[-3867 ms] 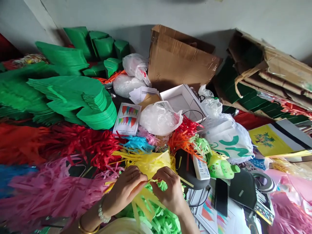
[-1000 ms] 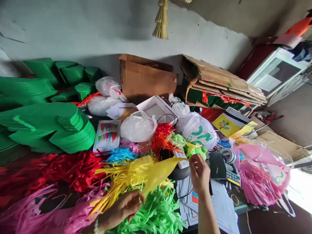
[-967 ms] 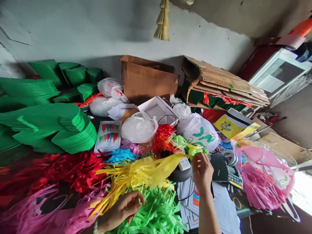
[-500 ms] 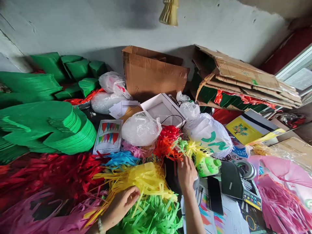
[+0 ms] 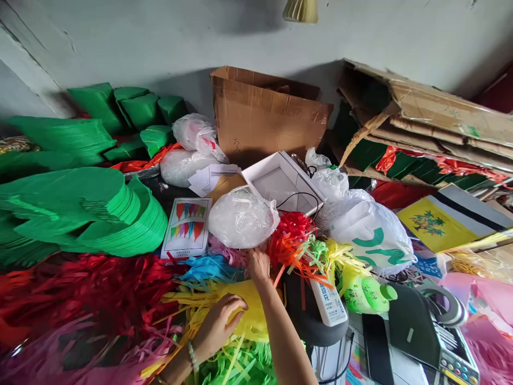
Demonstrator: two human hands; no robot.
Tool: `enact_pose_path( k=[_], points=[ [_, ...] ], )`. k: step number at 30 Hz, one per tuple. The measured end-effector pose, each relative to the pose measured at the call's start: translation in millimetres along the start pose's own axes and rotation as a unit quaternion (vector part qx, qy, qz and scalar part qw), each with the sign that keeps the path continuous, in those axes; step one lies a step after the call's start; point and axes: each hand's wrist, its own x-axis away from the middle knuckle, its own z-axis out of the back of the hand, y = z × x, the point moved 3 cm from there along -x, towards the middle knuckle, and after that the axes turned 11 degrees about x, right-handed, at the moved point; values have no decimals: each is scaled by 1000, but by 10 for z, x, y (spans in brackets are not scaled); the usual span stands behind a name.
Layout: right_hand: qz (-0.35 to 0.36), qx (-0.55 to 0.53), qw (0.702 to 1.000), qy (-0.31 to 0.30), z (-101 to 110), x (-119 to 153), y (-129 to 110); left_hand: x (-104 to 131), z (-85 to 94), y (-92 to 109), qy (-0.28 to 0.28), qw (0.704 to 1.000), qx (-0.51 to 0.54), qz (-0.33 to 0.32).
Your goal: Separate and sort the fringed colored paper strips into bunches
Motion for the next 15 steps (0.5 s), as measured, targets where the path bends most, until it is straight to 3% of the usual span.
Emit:
enact_pose_path(
  k=[4,8,10,13,15],
  points=[
    [26,-33,998,38,56,234,20,-57,184,-57,47,999,16,9],
    [45,-77,993,71,313,779,32,-142,375,108,86,996,33,-3],
    [68,-130,985,91,551,1130,12,-156,386,272,50,997,45,-48],
    [109,-318,935,109,937,1749,70,-111,302,514,-66,990,56,-112],
    [122,-392,904,114,1105,2234,217,-54,286,607,-87,988,42,-118]
  ],
)
